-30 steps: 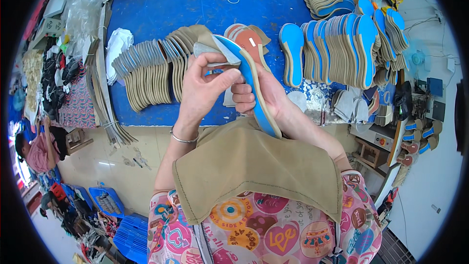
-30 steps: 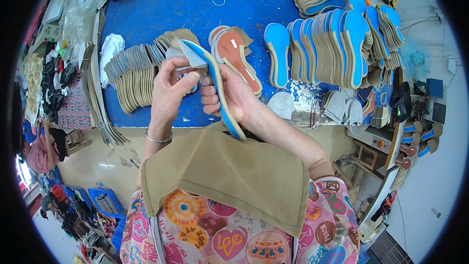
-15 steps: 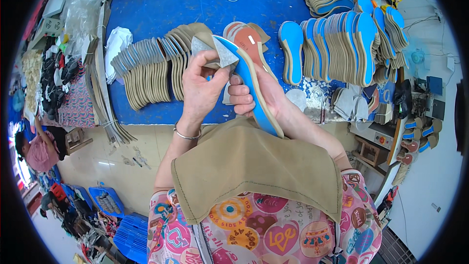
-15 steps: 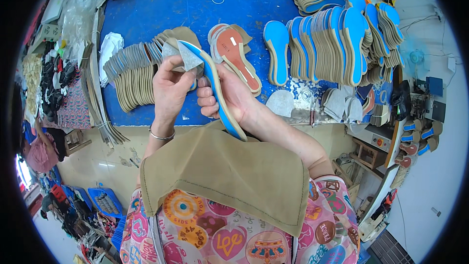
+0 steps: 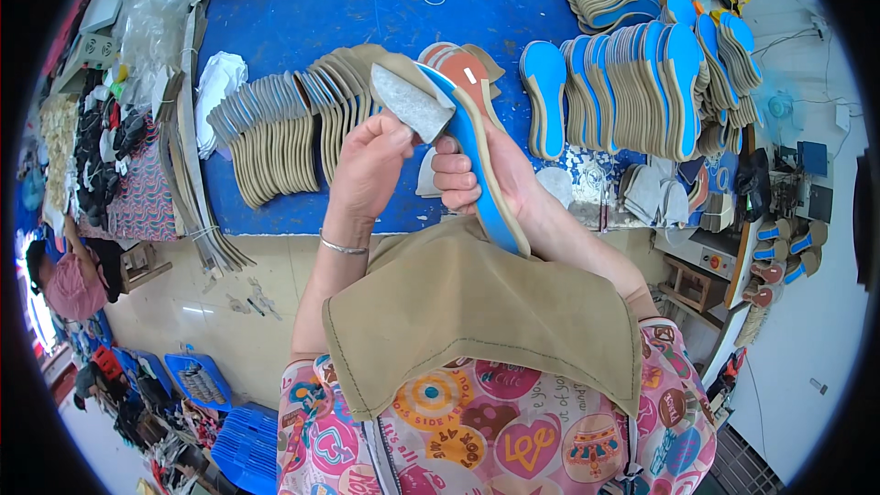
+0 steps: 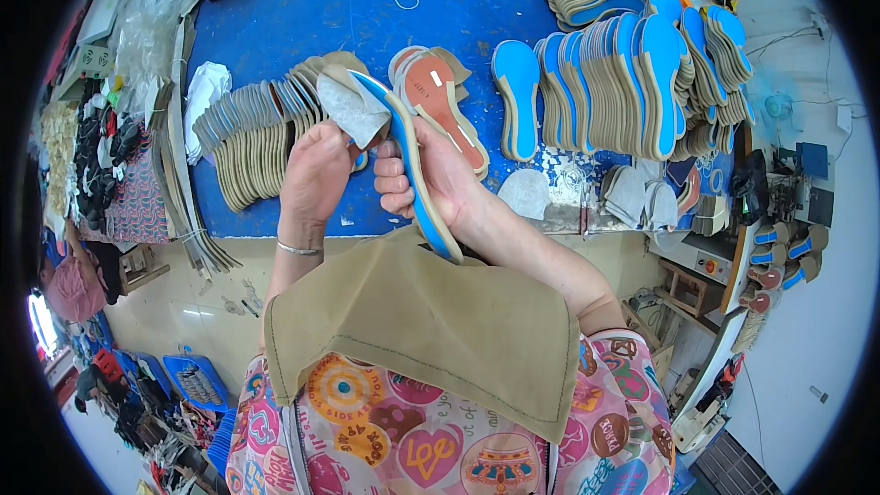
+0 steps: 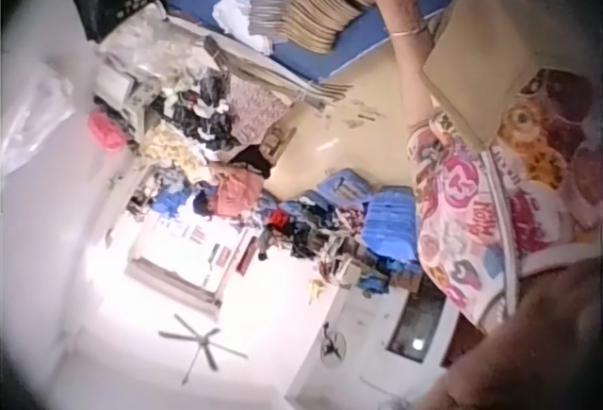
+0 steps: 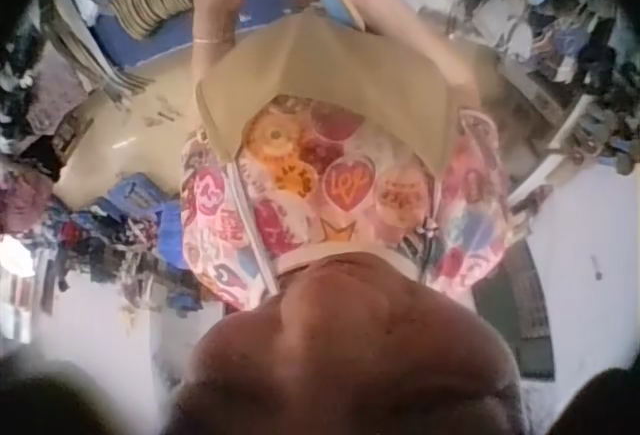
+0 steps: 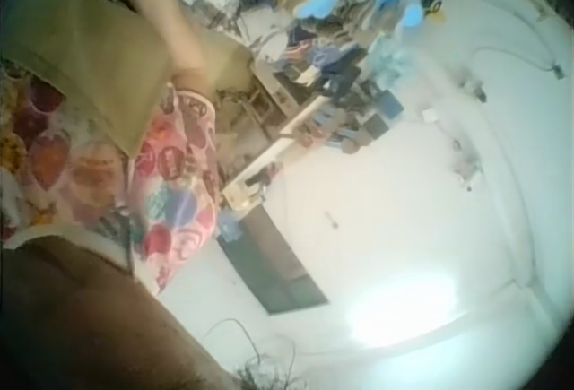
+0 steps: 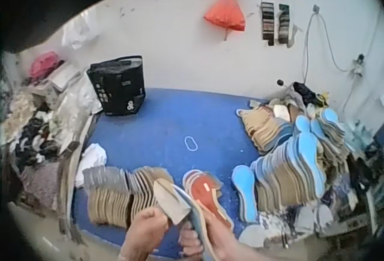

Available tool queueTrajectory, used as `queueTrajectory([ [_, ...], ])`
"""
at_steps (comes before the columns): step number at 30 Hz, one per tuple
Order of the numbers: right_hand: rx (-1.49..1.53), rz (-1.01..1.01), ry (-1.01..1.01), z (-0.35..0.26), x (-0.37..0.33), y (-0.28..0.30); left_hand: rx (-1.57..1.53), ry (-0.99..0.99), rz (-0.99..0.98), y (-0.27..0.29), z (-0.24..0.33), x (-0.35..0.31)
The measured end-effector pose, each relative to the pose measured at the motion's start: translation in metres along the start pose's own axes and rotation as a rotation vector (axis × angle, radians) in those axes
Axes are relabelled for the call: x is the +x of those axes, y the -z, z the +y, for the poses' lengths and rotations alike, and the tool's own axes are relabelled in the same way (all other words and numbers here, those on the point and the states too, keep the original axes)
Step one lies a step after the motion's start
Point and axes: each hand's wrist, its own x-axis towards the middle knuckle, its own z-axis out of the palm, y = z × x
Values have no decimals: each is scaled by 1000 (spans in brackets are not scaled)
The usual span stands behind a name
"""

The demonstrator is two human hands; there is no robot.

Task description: The person attaches fabric toe pads to shoe insoles by hand, aligning and pressing the components together before stacking them.

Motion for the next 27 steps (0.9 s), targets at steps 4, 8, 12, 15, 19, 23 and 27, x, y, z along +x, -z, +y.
queueTrajectory([
  [4,-44,77,24,3,1,0,456,-123,143,-29,-1,-4],
  [8,-115,110,45,6,2,-3,566,-197,317,-34,-6,-3],
  [12,-164,125,73,8,1,-6,499,-163,322,-27,-7,-3],
  [15,-156,125,64,6,2,-4,831,-271,272,-23,-9,-3],
  [19,-201,204,120,9,2,-9,1021,-400,342,-47,-6,-4],
  [23,-218,211,132,10,2,-9,1168,-449,387,-46,-10,-5],
  [27,-221,214,117,9,4,-8,1187,-548,378,-42,-13,-3],
])
